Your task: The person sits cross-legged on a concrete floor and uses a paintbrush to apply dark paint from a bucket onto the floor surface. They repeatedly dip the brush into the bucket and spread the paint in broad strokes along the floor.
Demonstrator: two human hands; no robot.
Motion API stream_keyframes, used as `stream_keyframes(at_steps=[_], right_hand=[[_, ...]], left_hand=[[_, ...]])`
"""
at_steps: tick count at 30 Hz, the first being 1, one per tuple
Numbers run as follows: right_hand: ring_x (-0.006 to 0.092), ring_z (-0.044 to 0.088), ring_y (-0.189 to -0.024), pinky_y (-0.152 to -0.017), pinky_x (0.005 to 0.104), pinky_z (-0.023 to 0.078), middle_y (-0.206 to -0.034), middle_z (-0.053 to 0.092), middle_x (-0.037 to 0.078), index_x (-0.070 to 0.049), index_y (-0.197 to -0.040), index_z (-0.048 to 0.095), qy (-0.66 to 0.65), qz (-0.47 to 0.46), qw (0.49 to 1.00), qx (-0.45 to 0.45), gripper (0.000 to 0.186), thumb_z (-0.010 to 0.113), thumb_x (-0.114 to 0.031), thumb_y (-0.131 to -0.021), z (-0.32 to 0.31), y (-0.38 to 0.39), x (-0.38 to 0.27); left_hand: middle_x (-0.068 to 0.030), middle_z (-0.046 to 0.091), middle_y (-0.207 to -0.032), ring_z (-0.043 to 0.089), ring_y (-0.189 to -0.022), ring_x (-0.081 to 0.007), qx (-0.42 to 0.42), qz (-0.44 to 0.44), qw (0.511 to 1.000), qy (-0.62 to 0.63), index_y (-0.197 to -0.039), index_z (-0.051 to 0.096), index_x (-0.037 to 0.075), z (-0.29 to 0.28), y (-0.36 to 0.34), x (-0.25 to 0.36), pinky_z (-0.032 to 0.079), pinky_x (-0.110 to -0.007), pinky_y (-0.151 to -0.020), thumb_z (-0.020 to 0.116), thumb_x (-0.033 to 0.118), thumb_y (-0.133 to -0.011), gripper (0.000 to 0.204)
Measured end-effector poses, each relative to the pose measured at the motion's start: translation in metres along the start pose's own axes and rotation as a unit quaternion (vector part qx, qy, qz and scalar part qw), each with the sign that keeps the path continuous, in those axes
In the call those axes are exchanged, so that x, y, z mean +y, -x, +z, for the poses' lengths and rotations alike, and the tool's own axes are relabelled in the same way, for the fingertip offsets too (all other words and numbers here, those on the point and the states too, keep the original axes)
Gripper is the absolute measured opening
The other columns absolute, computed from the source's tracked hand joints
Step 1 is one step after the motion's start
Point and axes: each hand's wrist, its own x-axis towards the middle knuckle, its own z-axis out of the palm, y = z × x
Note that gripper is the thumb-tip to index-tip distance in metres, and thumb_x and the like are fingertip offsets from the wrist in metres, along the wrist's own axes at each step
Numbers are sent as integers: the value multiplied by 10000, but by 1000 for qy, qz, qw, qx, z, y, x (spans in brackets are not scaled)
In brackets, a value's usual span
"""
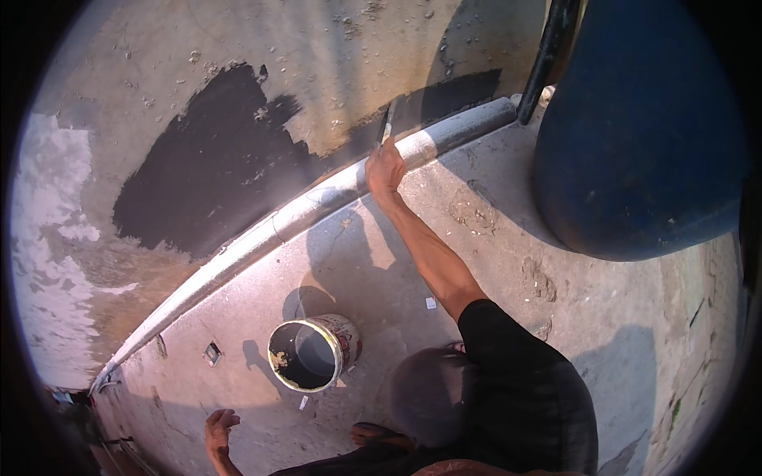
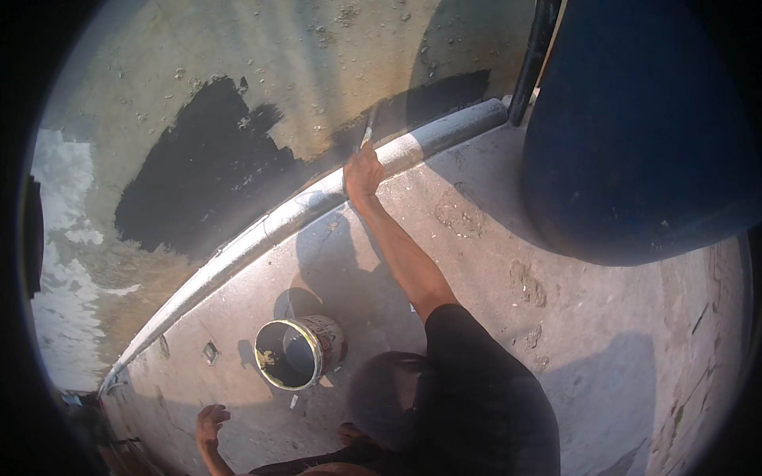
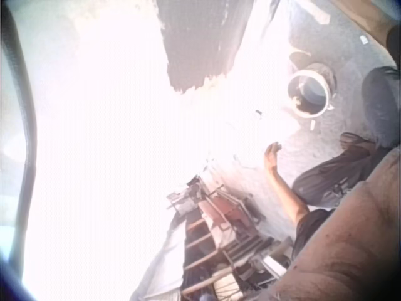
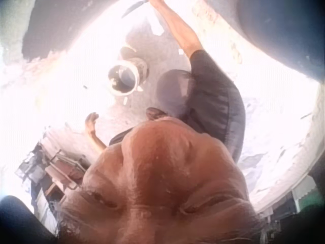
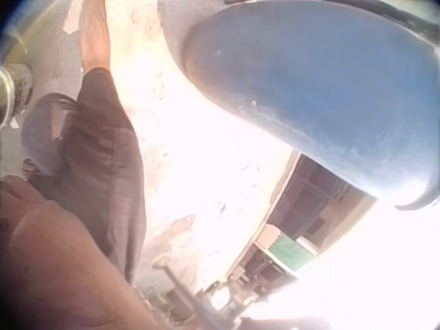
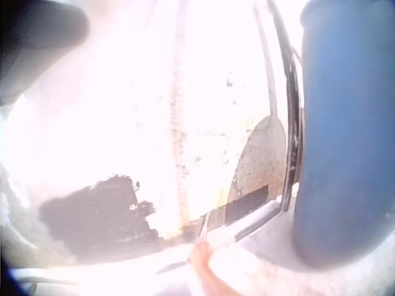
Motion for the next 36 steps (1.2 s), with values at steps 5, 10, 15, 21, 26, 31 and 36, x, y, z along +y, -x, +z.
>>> stream_keyframes(at_steps=[5, 10, 15, 21, 26, 31, 36], right_hand=[[430, 642, -763, -642, 465, 493, -798, 634, 255, 32, -916, 579, -109, -6, 980, -166, 118, 601, -79, -881, -14, 61, -48], [418, 653, -793, -705, 484, 512, -836, 654, 234, -8, -938, 596, -118, -137, 938, -296, 121, 600, -109, -872, -42, 39, -18], [420, 651, -783, -683, 480, 508, -814, 655, 226, -9, -824, 608, -32, -162, 968, -191, 93, 624, -99, -840, -53, -42, 33], [416, 652, -705, -622, 481, 506, -793, 662, 238, 3, -923, 624, 95, -33, 995, 19, 147, 625, -136, -878, -80, -43, 54], [397, 671, -674, -607, 479, 530, -753, 668, 226, 65, -1032, 583, 92, -15, 991, -97, 274, 612, -174, -901, -14, 12, 6], [410, 652, -633, -555, 466, 506, -715, 647, 243, 53, -951, 557, -49, -13, 993, -102, 177, 612, -94, -869, 35, 91, -64], [410, 647, -699, -598, 462, 507, -765, 643, 233, 23, -926, 572, -119, -156, 946, -258, 121, 596, -85, -879, 16, 127, -72]], left_hand=[[-73, 713, -855, 662, -831, -195, -14, -26, 999, -43, -1052, 673, 54, -1, -10, -6, 403, -351, -732, 605, 391, -836, 406], [-83, 719, -871, 661, -831, -200, -14, -9, 999, -42, -1045, 672, 47, 3, -9, 2, 405, -350, -731, 609, 387, -830, 407], [-77, 720, -861, 659, -831, -204, -14, 4, 999, -49, -1052, 670, 45, 3, -3, 7, 411, -358, -746, 591, 395, -846, 414], [-54, 719, -793, 616, -745, -119, -9, 26, 1000, -3, -1005, 679, 18, 0, 13, 15, 383, -269, -656, 617, 300, -877, 316], [-44, 717, -790, 604, -736, -105, -23, 39, 999, 22, -1006, 680, 14, 3, 2, 5, 382, -261, -660, 615, 295, -891, 310], [-46, 712, -791, 610, -720, -114, -24, 48, 999, 6, -1013, 674, 14, 4, 1, 19, 387, -257, -673, 620, 291, -908, 301], [-51, 712, -833, 674, -823, -182, -55, 63, 997, -7, -1060, 665, 28, 2, -13, 5, 402, -313, -697, 568, 352, -876, 386]])
